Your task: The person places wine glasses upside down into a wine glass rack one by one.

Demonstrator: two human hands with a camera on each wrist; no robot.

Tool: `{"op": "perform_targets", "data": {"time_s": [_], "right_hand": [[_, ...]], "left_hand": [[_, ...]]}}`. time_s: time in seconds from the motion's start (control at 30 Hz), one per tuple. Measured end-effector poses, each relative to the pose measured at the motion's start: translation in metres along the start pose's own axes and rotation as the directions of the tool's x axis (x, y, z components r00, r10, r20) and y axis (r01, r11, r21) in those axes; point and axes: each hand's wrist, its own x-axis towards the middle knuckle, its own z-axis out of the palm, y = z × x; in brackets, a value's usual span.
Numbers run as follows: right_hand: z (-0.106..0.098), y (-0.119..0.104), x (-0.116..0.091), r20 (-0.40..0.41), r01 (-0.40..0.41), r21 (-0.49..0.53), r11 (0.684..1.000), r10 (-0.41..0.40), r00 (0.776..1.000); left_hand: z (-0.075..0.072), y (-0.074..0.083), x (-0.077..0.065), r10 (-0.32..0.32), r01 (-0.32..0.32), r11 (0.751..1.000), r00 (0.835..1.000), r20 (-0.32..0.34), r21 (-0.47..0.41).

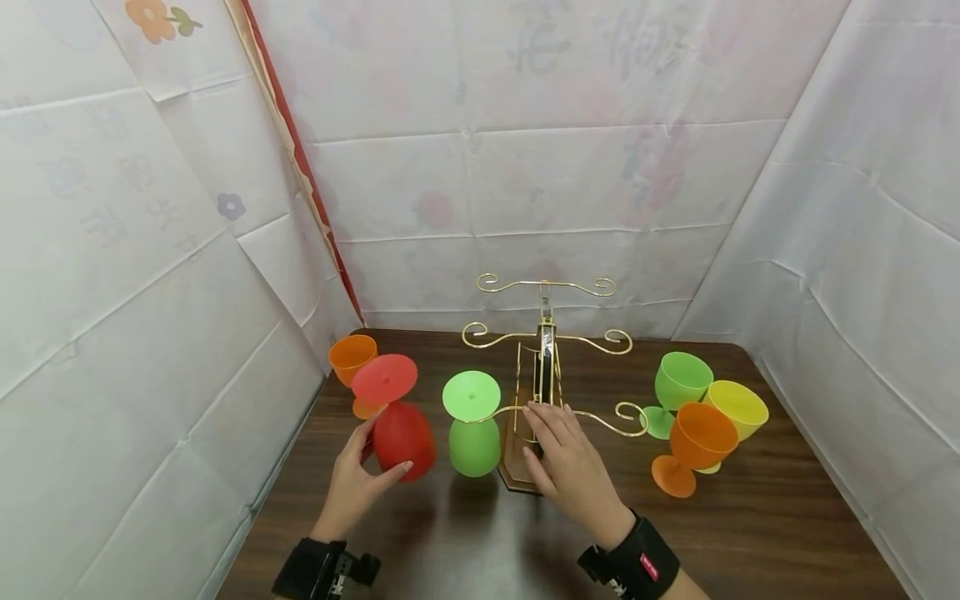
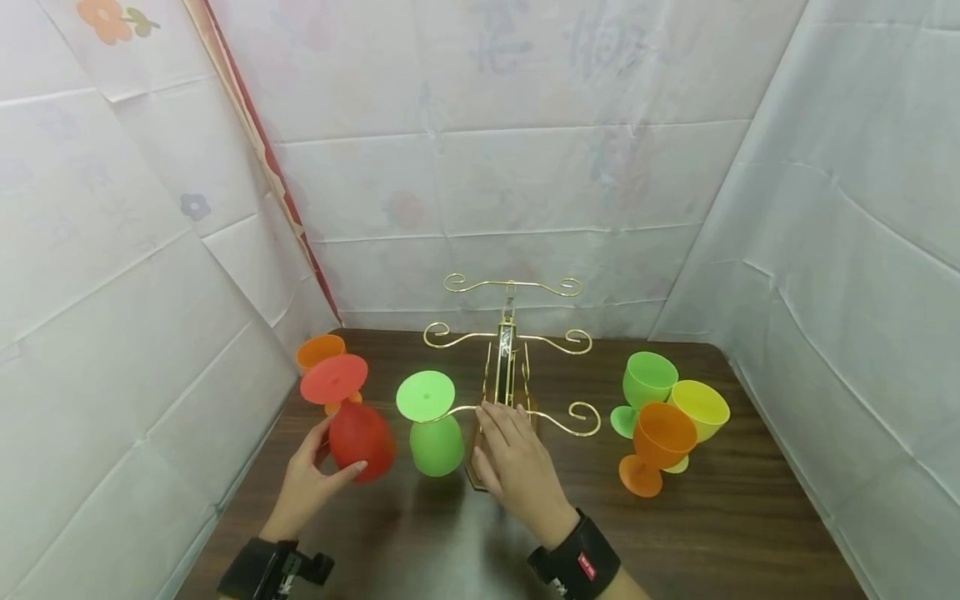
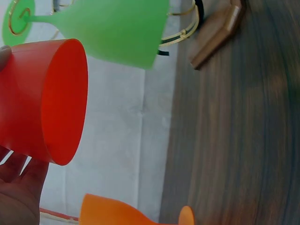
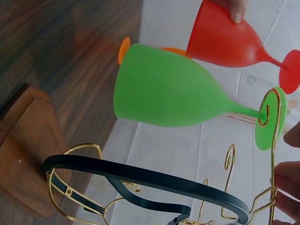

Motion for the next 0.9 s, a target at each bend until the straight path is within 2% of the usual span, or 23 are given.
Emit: {"op": "perform_targets", "data": {"time_s": [0.1, 0.3, 0.4, 0.57, 0.67, 0.77, 0.9], "right_hand": [[0.000, 0.000, 0.000, -0.006, 0.004, -0.001, 1.000, -0.004, 1.000], [0.000, -0.001, 0.000, 0.001, -0.005, -0.001, 1.000, 0.005, 1.000], [0.001, -0.001, 0.000, 0.005, -0.009, 0.008, 1.000, 0.009, 1.000], [0.005, 0.000, -0.001, -0.029, 0.007, 0.011, 1.000, -0.006, 1.000], [0.006, 0.000, -0.001, -0.044, 0.011, 0.011, 1.000, -0.010, 0.999], [0.006, 0.000, 0.000, -0.058, 0.009, 0.008, 1.000, -0.009, 0.998], [0.007, 0.000, 0.000, -0.074, 0.002, 0.007, 1.000, -0.002, 0.997]], "left_hand": [[0.001, -0.005, 0.006, 0.001, -0.001, 1.000, 1.000, 0.002, 0.015], [0.010, -0.043, 0.026, -0.013, 0.013, 1.000, 1.000, -0.019, 0.009], [0.012, -0.050, 0.036, -0.026, 0.026, 1.000, 0.999, -0.028, -0.002], [0.015, -0.046, 0.051, -0.030, 0.029, 0.999, 0.999, -0.032, -0.024], [0.016, -0.037, 0.060, -0.037, 0.035, 0.998, 0.999, -0.020, -0.050], [0.016, -0.021, 0.067, -0.044, 0.044, 0.997, 0.999, 0.004, -0.069], [0.019, -0.016, 0.079, -0.052, 0.054, 0.996, 0.998, 0.033, -0.068]]}}
